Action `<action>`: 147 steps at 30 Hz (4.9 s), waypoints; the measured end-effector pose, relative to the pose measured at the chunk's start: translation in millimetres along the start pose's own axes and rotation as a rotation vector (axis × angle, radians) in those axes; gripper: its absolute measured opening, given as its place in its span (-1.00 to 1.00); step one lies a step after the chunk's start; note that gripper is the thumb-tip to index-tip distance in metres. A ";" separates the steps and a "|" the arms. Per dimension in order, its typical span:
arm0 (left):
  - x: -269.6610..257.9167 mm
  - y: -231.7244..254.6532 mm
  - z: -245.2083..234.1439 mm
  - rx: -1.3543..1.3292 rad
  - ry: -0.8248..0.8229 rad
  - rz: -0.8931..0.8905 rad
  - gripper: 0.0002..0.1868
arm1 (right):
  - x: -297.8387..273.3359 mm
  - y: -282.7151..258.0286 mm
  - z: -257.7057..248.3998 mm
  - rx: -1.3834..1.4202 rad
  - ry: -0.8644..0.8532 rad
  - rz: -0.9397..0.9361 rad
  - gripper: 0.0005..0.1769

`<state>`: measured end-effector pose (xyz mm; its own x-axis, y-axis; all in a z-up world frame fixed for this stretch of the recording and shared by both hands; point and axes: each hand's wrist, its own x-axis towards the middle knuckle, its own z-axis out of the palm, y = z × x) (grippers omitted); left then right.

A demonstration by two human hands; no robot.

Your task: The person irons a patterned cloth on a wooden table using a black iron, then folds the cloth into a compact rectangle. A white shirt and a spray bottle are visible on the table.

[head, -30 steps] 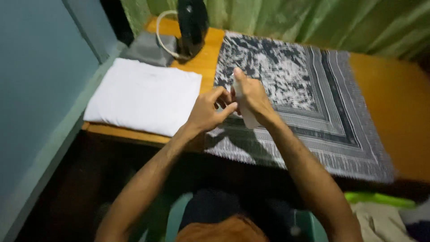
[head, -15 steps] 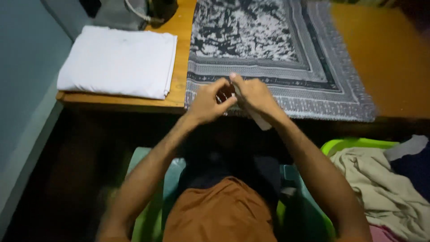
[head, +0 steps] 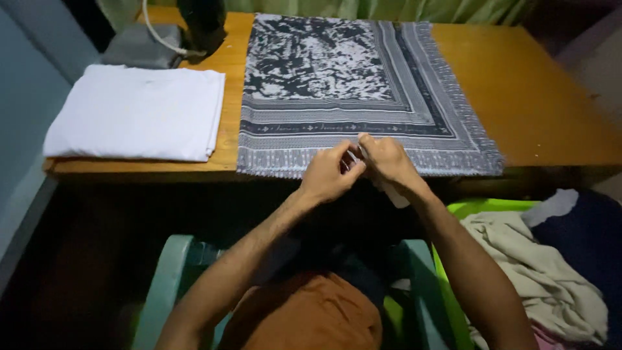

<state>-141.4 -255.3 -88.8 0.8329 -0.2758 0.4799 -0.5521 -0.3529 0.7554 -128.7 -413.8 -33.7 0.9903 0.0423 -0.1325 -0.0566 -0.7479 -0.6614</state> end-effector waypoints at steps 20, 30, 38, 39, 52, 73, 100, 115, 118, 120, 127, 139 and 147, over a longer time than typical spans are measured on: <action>33.0 88.3 118.1 -0.048 -0.045 -0.027 -0.61 | -14.0 125.6 -73.8 0.559 0.140 0.190 -0.01; 44.8 103.8 147.8 -0.091 -0.051 0.025 -0.61 | -36.6 148.6 -107.2 0.347 0.340 -0.170 -0.32; 37.5 101.8 156.2 -0.010 -0.217 0.080 -0.75 | -42.7 141.6 -119.1 0.451 0.567 0.189 -0.31; 34.9 102.7 157.4 0.022 -0.250 0.060 -0.74 | -41.1 144.2 -122.2 0.343 0.588 0.240 -0.32; 13.7 87.5 106.7 0.197 -0.307 0.106 -0.69 | -20.3 132.2 -90.8 0.153 0.467 0.155 -0.36; -40.5 2.1 -105.8 0.549 0.166 0.202 -0.80 | -26.4 -80.1 40.9 -0.075 0.077 -0.247 -0.36; 24.5 -42.5 -156.1 0.610 0.184 0.030 -0.77 | 118.1 -115.6 58.8 0.017 0.161 -0.202 -0.33; 138.5 -100.4 -161.9 0.709 0.022 -0.060 -0.78 | 230.2 -129.7 43.1 0.086 0.240 -0.094 -0.23; 159.2 -114.0 -152.7 0.735 -0.014 -0.071 -0.78 | 255.5 -115.0 37.8 0.060 0.261 -0.072 -0.17; 171.1 -119.6 -145.2 0.749 0.003 -0.084 -0.78 | 272.3 -106.4 35.0 0.066 0.260 -0.065 -0.19; 208.2 -135.6 -117.3 0.744 -0.015 -0.035 -0.78 | 278.4 -93.3 7.8 0.098 0.302 -0.017 -0.20; 260.3 -145.7 -28.4 0.721 -0.109 0.066 -0.62 | 296.7 -45.5 -50.1 0.079 0.459 0.033 -0.20; 277.2 -115.0 15.7 0.609 -0.257 0.009 -0.51 | 321.1 18.5 -84.4 0.057 0.519 0.108 -0.19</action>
<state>152.4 -305.2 -49.7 0.8338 -0.4594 0.3061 -0.5454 -0.7714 0.3278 199.0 -470.0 -26.3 0.9103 -0.3769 0.1710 -0.1543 -0.6923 -0.7049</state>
